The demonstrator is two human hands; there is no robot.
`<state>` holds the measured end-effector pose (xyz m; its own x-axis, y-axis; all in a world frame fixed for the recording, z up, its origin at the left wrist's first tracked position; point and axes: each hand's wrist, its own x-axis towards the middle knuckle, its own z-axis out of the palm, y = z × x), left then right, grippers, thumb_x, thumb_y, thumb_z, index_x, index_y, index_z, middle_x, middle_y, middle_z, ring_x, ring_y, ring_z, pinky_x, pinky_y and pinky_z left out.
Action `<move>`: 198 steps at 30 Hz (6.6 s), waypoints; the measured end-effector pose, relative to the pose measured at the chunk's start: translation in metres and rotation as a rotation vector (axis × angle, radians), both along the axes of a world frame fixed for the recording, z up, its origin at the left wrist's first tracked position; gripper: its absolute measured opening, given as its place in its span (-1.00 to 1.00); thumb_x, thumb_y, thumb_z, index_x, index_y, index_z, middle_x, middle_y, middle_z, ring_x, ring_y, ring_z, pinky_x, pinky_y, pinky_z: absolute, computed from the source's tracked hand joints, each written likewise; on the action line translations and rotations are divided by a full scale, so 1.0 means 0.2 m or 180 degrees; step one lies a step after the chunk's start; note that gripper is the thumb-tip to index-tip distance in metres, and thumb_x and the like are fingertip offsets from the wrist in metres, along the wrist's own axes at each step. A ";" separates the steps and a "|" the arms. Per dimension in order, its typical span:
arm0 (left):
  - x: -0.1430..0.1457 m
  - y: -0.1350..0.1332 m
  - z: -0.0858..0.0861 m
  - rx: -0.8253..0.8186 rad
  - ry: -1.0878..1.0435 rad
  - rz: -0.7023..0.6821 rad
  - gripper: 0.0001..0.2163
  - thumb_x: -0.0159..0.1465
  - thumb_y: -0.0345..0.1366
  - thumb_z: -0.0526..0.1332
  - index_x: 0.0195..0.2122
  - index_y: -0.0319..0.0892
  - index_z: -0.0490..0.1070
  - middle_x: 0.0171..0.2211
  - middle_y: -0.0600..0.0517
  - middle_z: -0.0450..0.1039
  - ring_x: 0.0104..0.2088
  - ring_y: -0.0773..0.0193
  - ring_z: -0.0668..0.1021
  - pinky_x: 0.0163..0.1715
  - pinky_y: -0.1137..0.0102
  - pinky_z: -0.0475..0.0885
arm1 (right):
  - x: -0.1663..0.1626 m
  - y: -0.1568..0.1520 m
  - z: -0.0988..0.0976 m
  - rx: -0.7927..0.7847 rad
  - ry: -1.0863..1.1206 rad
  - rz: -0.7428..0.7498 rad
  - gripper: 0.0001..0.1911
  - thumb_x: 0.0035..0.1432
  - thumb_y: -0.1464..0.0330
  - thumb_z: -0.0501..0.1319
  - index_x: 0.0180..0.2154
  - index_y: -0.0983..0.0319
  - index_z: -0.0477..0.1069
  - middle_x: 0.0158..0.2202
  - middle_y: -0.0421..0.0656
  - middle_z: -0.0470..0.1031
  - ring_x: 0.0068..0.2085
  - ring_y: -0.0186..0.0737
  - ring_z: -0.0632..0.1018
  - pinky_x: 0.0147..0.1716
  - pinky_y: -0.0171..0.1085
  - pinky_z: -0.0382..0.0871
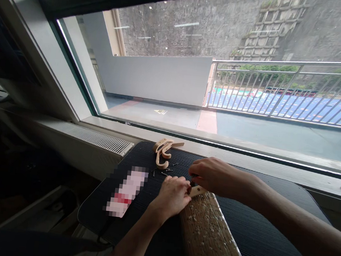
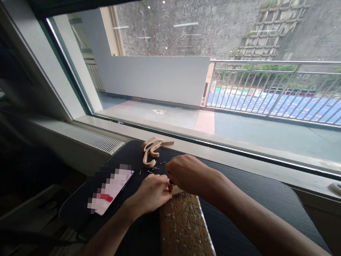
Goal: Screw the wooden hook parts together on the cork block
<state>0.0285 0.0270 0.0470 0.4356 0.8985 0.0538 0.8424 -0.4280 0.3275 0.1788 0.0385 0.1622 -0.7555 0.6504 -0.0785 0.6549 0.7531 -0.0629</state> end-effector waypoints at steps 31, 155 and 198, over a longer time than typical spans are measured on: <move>-0.01 0.00 -0.01 0.0146 -0.0017 -0.0078 -0.89 0.13 -0.25 0.21 -0.32 -0.12 0.42 -0.29 0.02 0.50 -0.20 0.13 0.51 -0.14 0.25 0.33 | -0.01 -0.02 0.05 -0.0065 -0.0298 -0.0153 -0.86 0.04 0.52 0.12 -0.38 0.25 0.43 -0.39 -0.14 0.52 -0.38 -0.27 0.48 -0.51 -0.31 0.05; 0.00 0.00 -0.03 0.0190 0.0065 0.0009 -0.90 0.13 -0.27 0.20 -0.33 -0.13 0.39 -0.29 0.02 0.50 -0.22 0.16 0.51 -0.18 0.30 0.34 | -0.01 0.00 0.00 0.0192 -0.0135 -0.0250 -0.85 0.11 0.44 0.10 -0.44 0.26 0.43 -0.51 -0.15 0.48 -0.51 -0.33 0.38 -0.56 -0.30 -0.04; -0.01 -0.01 -0.02 0.0141 0.0064 0.0008 -0.85 0.14 -0.27 0.20 -0.26 -0.12 0.39 -0.26 0.02 0.49 -0.21 0.19 0.50 -0.18 0.34 0.34 | -0.01 -0.01 -0.02 0.0374 -0.0134 -0.0281 -0.84 0.17 0.39 0.11 -0.39 0.28 0.43 -0.51 -0.13 0.49 -0.53 -0.34 0.38 -0.58 -0.31 -0.05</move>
